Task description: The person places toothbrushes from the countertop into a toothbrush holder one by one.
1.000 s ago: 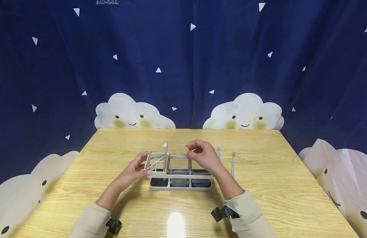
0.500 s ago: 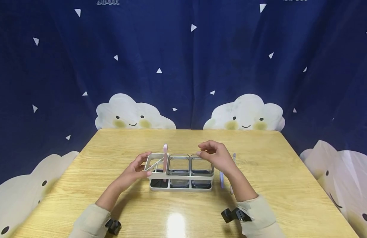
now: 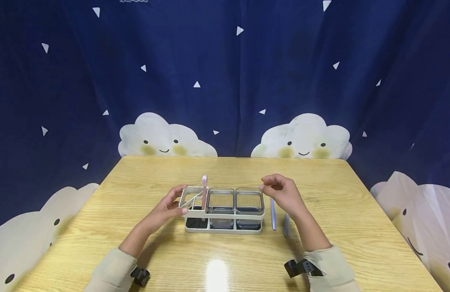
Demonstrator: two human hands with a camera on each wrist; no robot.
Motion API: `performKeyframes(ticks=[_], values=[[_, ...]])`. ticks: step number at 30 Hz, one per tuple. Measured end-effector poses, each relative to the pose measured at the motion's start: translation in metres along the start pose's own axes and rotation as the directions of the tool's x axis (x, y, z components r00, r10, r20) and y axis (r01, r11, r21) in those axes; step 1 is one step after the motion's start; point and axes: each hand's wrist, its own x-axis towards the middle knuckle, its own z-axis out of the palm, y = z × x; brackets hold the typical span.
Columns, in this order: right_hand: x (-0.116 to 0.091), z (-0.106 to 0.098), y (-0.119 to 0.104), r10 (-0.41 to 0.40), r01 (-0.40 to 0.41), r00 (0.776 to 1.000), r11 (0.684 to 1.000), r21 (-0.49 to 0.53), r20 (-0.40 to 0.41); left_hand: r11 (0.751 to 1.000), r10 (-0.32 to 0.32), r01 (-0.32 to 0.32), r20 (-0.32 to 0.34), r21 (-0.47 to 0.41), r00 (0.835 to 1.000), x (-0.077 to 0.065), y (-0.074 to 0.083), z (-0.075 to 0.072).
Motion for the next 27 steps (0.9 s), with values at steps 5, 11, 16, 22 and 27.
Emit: performKeyframes(ticks=[5,11,16,22,27], values=[[-0.005,-0.009,0.009,0.02,-0.02,0.999,1.0,0.002,-0.043,1.0,0.003,-0.002,0.014,-0.003,1.0,0.0,0.0,0.0],[-0.007,-0.016,0.021,0.04,-0.04,0.995,0.999,-0.008,-0.087,1.0,0.006,-0.006,0.008,0.006,1.0,-0.001,0.0,0.0],[-0.008,-0.021,0.032,0.064,-0.068,0.989,0.998,-0.018,-0.133,1.0,0.003,-0.003,0.008,-0.002,1.0,-0.001,0.002,0.0],[-0.009,-0.027,0.047,0.102,-0.113,0.981,0.992,-0.058,-0.167,1.0,-0.004,0.003,0.015,0.013,1.0,0.0,0.0,-0.002],[-0.008,-0.033,0.061,0.116,-0.132,0.976,0.988,-0.079,-0.186,1.0,-0.005,0.005,0.01,0.016,1.0,0.0,-0.002,-0.002]])
